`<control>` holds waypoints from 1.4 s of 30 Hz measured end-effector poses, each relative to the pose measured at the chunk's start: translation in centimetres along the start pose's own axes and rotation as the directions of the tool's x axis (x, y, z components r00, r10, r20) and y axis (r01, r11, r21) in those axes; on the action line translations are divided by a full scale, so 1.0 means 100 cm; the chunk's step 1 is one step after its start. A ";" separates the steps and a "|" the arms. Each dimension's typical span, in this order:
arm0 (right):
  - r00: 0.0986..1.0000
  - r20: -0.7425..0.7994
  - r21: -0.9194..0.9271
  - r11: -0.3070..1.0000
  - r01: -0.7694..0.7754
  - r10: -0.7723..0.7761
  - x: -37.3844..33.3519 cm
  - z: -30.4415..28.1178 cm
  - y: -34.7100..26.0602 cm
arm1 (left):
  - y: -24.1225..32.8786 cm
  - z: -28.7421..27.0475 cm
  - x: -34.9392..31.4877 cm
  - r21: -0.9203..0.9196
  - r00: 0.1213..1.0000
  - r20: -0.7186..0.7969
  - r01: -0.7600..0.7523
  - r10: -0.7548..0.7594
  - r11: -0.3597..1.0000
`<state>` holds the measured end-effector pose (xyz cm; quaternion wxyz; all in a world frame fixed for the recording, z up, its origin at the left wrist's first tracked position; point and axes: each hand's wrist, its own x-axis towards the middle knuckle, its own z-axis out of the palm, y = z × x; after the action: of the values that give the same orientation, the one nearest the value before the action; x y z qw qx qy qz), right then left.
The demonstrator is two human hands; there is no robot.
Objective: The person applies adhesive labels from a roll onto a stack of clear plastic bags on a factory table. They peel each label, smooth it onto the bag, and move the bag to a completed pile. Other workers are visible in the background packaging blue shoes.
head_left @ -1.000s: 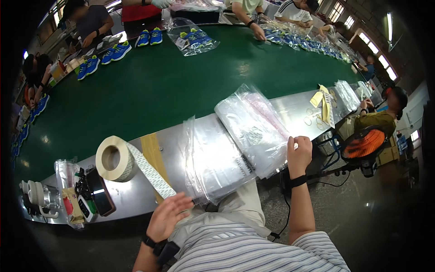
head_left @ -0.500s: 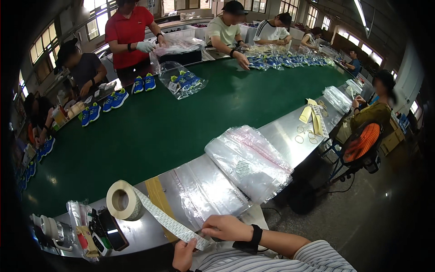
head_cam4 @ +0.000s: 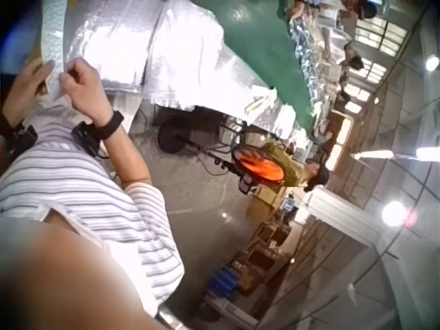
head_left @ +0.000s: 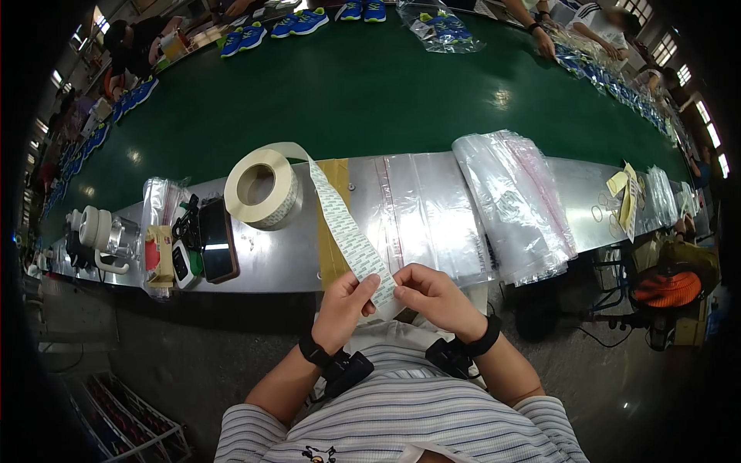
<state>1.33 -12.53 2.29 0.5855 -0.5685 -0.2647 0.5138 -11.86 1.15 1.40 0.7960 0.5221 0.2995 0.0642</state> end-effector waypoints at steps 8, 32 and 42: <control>0.995 -0.099 -0.209 0.978 -0.028 0.007 0.004 0.003 0.001 | 0.014 -0.002 -0.006 0.757 0.544 -0.217 -0.430 0.810 0.492; 0.737 -0.313 -0.941 0.303 -0.153 -0.599 0.030 -0.037 0.014 | 0.005 0.018 0.023 0.809 0.763 0.572 -0.585 0.299 -0.056; 0.602 -0.523 -0.816 0.557 -0.150 -0.604 0.016 -0.073 0.024 | 0.004 0.007 0.020 0.840 0.820 0.519 -0.542 0.240 0.035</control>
<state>7.66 -14.38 -1.93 0.3864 -0.8804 -0.2712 -0.0452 -9.79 1.60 1.17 0.2498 0.9681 0.0156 0.0120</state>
